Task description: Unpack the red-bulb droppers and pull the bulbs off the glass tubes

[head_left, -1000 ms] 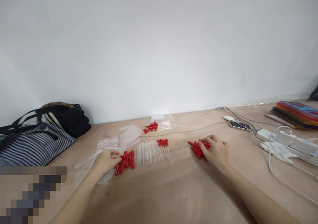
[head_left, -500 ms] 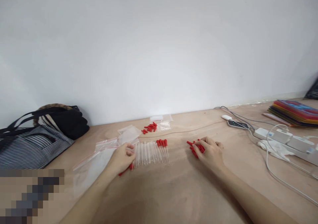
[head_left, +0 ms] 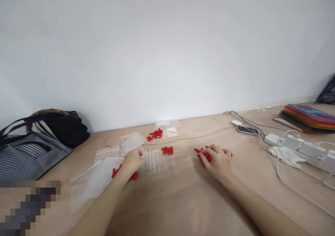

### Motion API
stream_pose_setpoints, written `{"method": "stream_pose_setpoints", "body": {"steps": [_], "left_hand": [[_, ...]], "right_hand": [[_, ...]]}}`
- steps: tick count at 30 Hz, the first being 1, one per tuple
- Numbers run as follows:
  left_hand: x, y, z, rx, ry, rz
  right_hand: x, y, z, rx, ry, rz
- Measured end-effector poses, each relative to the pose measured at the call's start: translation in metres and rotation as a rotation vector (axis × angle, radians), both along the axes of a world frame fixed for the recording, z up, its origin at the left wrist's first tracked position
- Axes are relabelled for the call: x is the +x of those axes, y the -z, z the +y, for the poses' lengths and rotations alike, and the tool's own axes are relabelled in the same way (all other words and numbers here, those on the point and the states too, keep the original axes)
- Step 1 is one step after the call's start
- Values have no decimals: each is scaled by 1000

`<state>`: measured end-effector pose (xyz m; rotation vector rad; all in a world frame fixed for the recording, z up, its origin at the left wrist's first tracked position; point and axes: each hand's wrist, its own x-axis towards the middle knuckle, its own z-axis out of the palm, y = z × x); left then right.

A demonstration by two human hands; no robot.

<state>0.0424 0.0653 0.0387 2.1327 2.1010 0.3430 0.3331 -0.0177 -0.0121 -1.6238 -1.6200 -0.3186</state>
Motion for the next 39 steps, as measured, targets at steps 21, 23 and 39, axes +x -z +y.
{"method": "stream_pose_setpoints", "body": {"steps": [21,23,39], "left_hand": [[-4,1,0,32,-68,-46],[-3,3,1,40,-59,-66],[-6,6,1,80,-58,-87]], "right_hand": [[-1,3,0,-9,-16,-29],[-1,3,0,-3,-14,-32],[-2,2,-1,-32,-29,-21]]}}
